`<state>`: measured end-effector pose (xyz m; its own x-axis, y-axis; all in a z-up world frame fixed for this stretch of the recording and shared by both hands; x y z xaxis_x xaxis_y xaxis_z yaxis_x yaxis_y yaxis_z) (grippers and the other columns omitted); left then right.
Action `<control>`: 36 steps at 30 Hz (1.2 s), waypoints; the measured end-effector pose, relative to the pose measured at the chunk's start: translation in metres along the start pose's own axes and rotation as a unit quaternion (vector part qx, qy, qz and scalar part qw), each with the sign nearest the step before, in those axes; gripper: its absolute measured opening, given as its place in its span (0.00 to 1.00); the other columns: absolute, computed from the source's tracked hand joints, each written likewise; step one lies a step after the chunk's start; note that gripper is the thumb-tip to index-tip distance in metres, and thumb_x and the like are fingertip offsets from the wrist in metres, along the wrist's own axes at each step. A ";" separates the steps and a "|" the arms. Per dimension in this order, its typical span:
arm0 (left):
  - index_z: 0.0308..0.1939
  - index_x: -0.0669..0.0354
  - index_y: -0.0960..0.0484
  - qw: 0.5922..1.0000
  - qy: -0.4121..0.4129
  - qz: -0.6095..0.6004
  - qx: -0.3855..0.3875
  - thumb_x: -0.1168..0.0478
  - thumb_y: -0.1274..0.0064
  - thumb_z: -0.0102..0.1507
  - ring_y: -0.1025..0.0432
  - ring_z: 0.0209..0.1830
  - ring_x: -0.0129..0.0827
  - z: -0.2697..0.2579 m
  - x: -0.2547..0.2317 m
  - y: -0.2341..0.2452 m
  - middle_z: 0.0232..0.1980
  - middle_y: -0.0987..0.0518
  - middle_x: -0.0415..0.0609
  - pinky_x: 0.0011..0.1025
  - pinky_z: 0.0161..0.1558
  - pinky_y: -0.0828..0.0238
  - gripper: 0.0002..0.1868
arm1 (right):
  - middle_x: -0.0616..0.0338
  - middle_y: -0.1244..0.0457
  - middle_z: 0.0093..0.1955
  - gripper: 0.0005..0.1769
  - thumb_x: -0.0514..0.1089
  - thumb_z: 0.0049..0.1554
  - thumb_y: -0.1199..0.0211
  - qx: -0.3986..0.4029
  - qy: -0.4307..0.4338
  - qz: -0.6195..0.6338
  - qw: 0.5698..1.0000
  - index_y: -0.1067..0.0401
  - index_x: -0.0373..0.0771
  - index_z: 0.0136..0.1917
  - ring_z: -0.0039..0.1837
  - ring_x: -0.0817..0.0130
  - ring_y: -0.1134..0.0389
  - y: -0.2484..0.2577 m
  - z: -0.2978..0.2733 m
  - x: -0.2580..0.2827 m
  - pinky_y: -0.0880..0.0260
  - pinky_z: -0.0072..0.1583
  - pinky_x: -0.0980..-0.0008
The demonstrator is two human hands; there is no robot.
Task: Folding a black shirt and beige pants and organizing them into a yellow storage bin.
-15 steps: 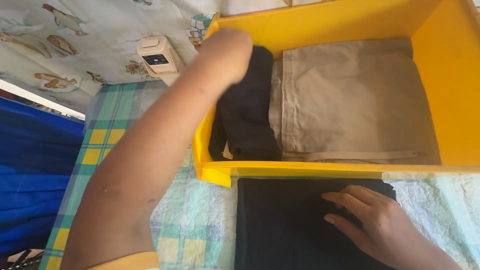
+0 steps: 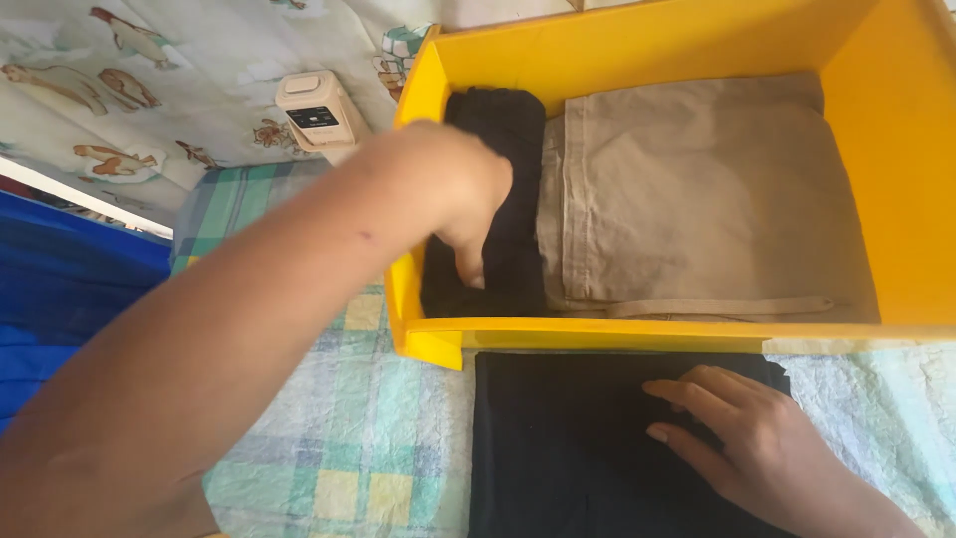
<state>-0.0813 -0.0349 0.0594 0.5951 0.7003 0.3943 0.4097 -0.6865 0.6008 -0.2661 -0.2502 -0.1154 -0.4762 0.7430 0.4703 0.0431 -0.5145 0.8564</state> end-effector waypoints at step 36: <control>0.79 0.47 0.88 0.999 0.044 0.006 0.031 0.24 0.27 0.39 0.86 0.83 0.61 0.038 -0.006 -0.020 0.81 0.88 0.69 0.64 0.77 0.80 0.93 | 0.69 0.31 0.41 0.20 0.56 0.53 0.31 0.001 0.011 0.011 1.000 0.23 0.54 0.58 0.40 0.70 0.25 0.000 -0.001 0.007 0.25 0.46 0.69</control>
<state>-0.0667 -0.0327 0.0185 0.5391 0.7043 0.4620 0.4462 -0.7040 0.5526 -0.2703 -0.2455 -0.1123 -0.4946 0.7215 0.4845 0.0559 -0.5299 0.8462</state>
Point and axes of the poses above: each hand's wrist, its own z-axis towards the middle knuckle, its own y-axis out of the back of the hand, x = y × z, the point moved 4 cm from there along z, towards the middle knuckle
